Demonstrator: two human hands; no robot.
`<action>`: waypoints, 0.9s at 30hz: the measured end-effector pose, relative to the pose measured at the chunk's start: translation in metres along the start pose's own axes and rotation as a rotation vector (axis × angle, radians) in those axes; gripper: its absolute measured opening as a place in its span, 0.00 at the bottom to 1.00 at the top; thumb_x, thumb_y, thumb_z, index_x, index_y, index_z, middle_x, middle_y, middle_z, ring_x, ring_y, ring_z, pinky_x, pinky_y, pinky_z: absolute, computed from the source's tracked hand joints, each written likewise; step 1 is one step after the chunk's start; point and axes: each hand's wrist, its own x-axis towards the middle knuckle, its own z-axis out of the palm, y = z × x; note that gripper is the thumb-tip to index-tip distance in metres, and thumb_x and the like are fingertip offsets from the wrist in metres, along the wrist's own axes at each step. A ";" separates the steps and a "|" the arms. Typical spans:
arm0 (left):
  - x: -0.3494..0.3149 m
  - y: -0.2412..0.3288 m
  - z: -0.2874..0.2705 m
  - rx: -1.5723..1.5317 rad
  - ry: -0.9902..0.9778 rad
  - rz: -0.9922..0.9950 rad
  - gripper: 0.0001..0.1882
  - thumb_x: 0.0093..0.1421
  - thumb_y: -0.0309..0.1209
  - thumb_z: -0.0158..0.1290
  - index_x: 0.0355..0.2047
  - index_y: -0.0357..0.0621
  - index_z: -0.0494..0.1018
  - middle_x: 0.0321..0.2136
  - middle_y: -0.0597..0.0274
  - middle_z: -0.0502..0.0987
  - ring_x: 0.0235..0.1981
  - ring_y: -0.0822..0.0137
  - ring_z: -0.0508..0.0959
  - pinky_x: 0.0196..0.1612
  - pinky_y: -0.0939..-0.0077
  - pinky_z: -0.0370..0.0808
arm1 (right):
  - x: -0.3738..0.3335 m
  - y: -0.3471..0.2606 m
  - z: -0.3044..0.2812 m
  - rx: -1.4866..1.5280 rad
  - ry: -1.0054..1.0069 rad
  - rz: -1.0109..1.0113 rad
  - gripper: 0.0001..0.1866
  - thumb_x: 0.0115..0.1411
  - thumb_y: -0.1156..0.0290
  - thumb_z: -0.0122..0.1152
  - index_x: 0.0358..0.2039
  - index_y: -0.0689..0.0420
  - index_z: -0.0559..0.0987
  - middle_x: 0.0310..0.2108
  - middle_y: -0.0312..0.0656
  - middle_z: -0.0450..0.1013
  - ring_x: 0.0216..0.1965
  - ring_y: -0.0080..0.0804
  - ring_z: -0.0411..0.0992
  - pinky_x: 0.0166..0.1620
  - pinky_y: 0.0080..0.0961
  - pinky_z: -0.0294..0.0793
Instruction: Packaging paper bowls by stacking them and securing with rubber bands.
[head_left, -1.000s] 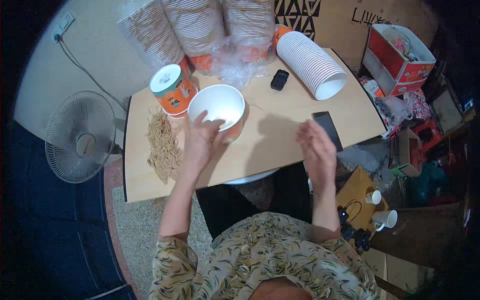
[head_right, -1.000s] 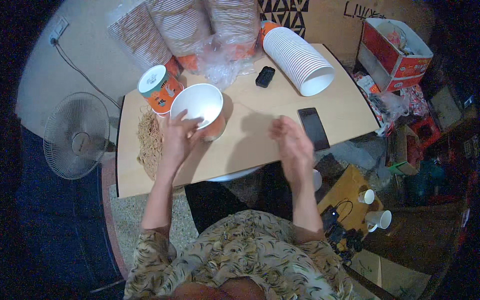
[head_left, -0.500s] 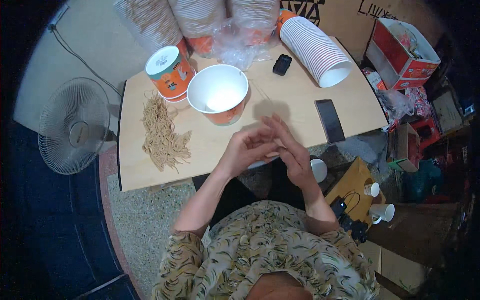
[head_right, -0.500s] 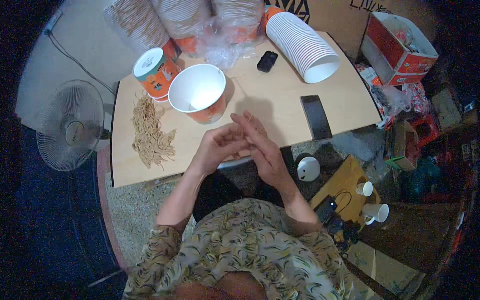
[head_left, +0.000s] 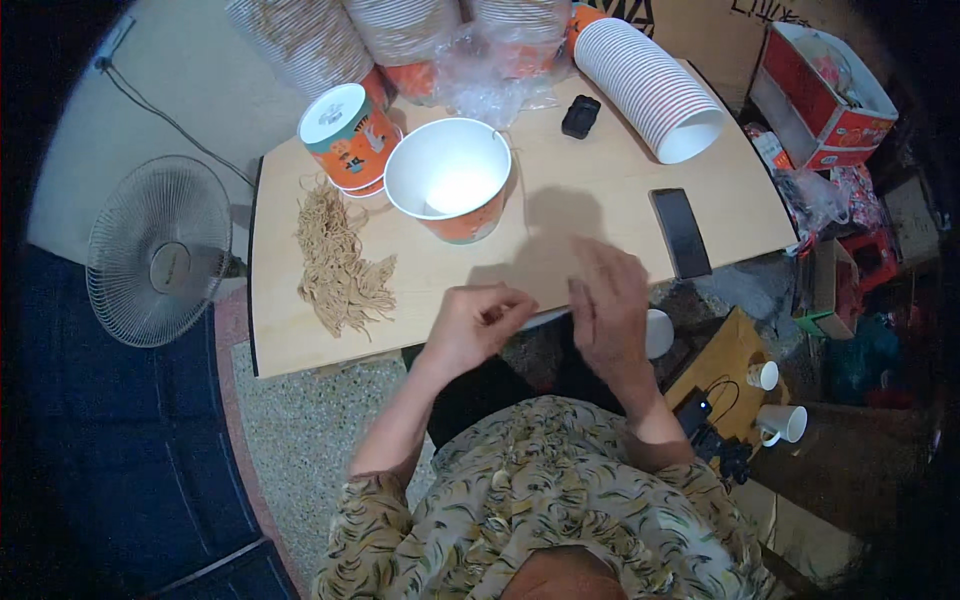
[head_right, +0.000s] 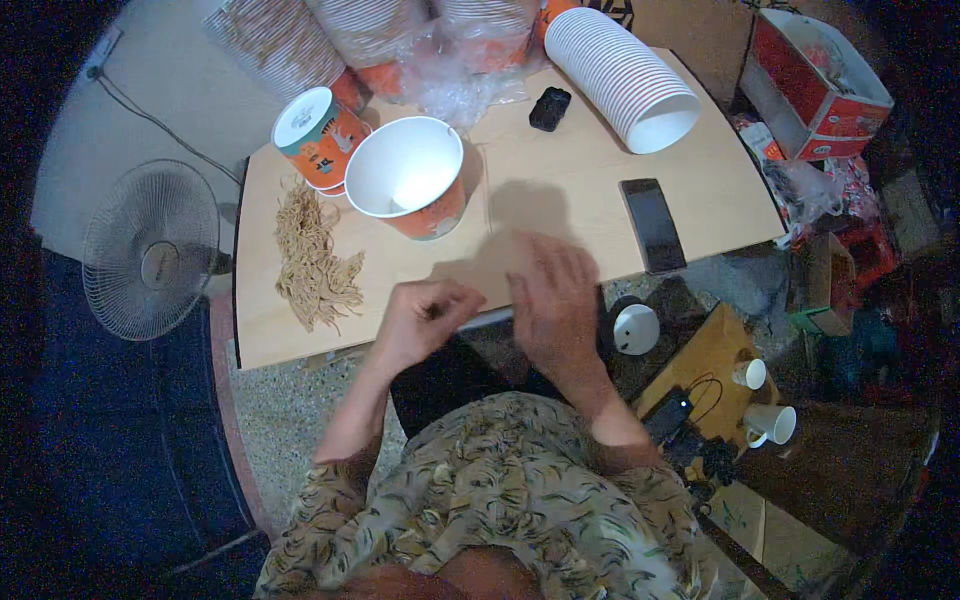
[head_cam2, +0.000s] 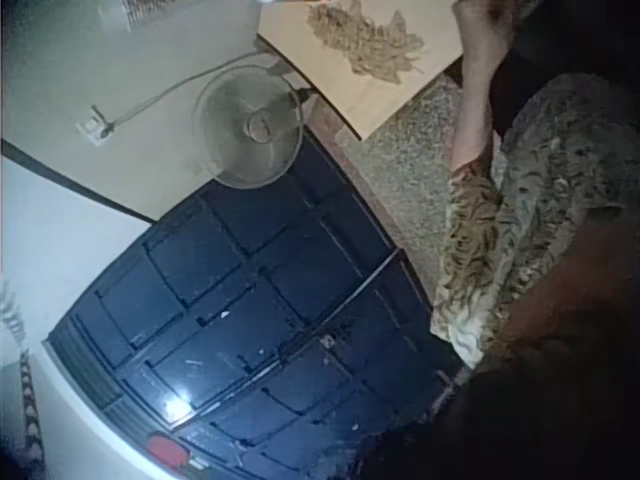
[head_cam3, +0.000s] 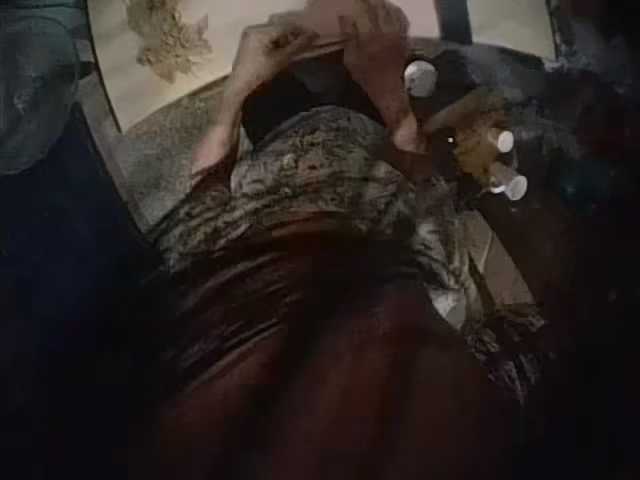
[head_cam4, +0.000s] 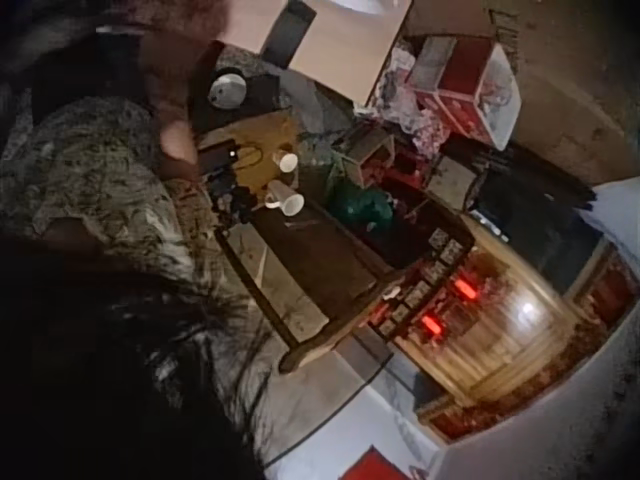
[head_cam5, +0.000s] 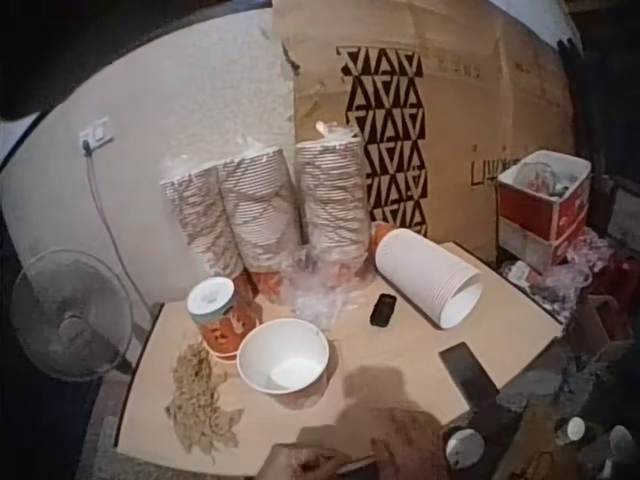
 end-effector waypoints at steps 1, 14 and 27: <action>0.001 0.002 0.002 0.024 -0.023 0.037 0.05 0.61 0.25 0.60 0.36 0.38 0.81 0.22 0.60 0.78 0.19 0.77 0.74 0.25 0.78 0.71 | -0.003 -0.002 0.007 0.002 0.004 0.003 0.21 0.65 0.70 0.54 0.57 0.65 0.72 0.45 0.57 0.74 0.49 0.55 0.72 0.54 0.46 0.69; -0.002 -0.013 -0.024 -0.347 -0.041 -0.140 0.03 0.60 0.21 0.61 0.35 0.36 0.81 0.26 0.71 0.78 0.26 0.84 0.71 0.29 0.86 0.67 | -0.013 0.002 0.027 0.718 -0.370 0.258 0.08 0.58 0.76 0.67 0.38 0.63 0.79 0.21 0.33 0.69 0.21 0.17 0.64 0.25 0.19 0.64; -0.013 0.116 -0.105 0.006 0.706 0.919 0.30 0.64 0.49 0.52 0.58 0.39 0.71 0.62 0.38 0.66 0.65 0.41 0.65 0.68 0.44 0.59 | -0.024 0.016 0.015 0.826 -0.268 0.601 0.04 0.60 0.75 0.66 0.35 0.61 0.82 0.26 0.31 0.76 0.27 0.13 0.69 0.32 0.15 0.70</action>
